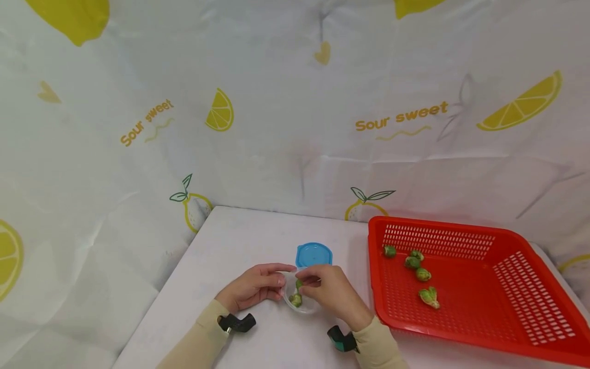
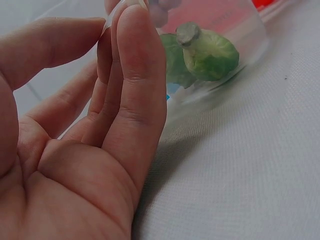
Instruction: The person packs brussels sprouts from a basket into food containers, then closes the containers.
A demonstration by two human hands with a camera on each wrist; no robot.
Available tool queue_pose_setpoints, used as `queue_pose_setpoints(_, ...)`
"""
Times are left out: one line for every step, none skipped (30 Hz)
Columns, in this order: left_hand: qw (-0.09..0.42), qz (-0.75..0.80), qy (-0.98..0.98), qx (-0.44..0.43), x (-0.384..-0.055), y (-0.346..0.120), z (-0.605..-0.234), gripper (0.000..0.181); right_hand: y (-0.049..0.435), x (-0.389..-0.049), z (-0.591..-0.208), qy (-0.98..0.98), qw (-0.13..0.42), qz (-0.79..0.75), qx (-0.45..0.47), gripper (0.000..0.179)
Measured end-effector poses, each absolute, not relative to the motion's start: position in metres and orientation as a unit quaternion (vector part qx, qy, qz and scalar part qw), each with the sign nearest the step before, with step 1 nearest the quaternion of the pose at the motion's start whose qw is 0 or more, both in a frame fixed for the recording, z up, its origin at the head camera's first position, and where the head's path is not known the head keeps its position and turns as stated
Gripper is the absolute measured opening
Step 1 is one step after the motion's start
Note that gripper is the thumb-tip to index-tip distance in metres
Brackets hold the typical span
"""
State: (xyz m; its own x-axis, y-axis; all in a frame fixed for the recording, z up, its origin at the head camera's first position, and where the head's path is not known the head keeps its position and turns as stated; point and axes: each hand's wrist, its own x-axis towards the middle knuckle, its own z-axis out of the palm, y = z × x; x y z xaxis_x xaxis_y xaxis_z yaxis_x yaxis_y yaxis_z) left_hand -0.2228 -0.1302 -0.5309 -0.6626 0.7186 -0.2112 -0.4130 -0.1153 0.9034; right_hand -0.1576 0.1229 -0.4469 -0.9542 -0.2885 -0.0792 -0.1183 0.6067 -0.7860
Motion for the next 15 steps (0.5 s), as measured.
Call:
queue_pose_setpoints(0.386, 0.733, 0.542, 0.142, -0.223, -0.130, -0.531, 0.050, 0.123, -0.158, -0.446, 0.891, 0.096, -0.428, -0.115, 0.025)
queue_pose_setpoints(0.386, 0.733, 0.542, 0.141, -0.223, -0.130, -0.531, 0.050, 0.124, -0.157, -0.446, 0.892, 0.092, -0.427, -0.117, 0.025)
queue_pose_setpoints(0.385, 0.733, 0.542, 0.141, -0.223, -0.130, -0.531, 0.050, 0.124, -0.157, -0.445, 0.892, 0.090, -0.427, -0.119, 0.025)
queue_pose_setpoints(0.386, 0.732, 0.542, 0.143, -0.223, -0.128, -0.531, 0.051, 0.126, -0.156, -0.443, 0.893, 0.085, -0.426, -0.118, 0.025)
queue_pose_setpoints(0.387, 0.732, 0.542, 0.145, -0.224, -0.126, -0.531, 0.051, 0.129, -0.154, -0.441, 0.893, 0.083, -0.426, -0.116, 0.025)
queue_pose_setpoints(0.388, 0.731, 0.542, 0.147, -0.224, -0.124, -0.531, 0.051, 0.131, -0.152, -0.439, 0.894, 0.081, -0.425, -0.115, 0.025)
queue_pose_setpoints(0.389, 0.730, 0.542, 0.148, -0.225, -0.122, -0.532, 0.051, 0.133, -0.151, -0.436, 0.895, 0.080, -0.423, -0.113, 0.025)
queue_pose_setpoints(0.389, 0.729, 0.543, 0.148, -0.225, -0.121, -0.532, 0.051, 0.136, -0.149, -0.433, 0.896, 0.078, -0.422, -0.114, 0.025)
queue_pose_setpoints(0.388, 0.728, 0.545, 0.146, -0.225, -0.121, -0.532, 0.051, 0.138, -0.147, -0.429, 0.897, 0.076, -0.420, -0.115, 0.025)
queue_pose_setpoints(0.387, 0.727, 0.548, 0.143, -0.224, -0.121, -0.532, 0.052, 0.141, -0.146, -0.425, 0.898, 0.076, -0.418, -0.118, 0.025)
queue_pose_setpoints(0.385, 0.726, 0.552, 0.140, -0.224, -0.122, -0.532, 0.052, 0.144, -0.145, -0.420, 0.898, 0.076, -0.416, -0.121, 0.025)
queue_pose_setpoints(0.383, 0.725, 0.556, 0.135, -0.223, -0.123, -0.532, 0.053, 0.148, -0.144, -0.415, 0.898, 0.076, -0.414, -0.124, 0.025)
queue_pose_setpoints(0.380, 0.724, 0.560, 0.131, -0.222, -0.124, -0.532, 0.054, 0.152, -0.143, -0.409, 0.899, 0.078, -0.412, -0.129, 0.025)
queue_pose_setpoints(0.379, 0.723, 0.563, 0.127, -0.222, -0.126, -0.532, 0.054, 0.157, -0.142, -0.403, 0.899, 0.080, -0.410, -0.128, 0.025)
queue_pose_setpoints(0.378, 0.723, 0.565, 0.124, -0.221, -0.126, -0.532, 0.054, 0.163, -0.141, -0.397, 0.901, 0.081, -0.407, -0.129, 0.025)
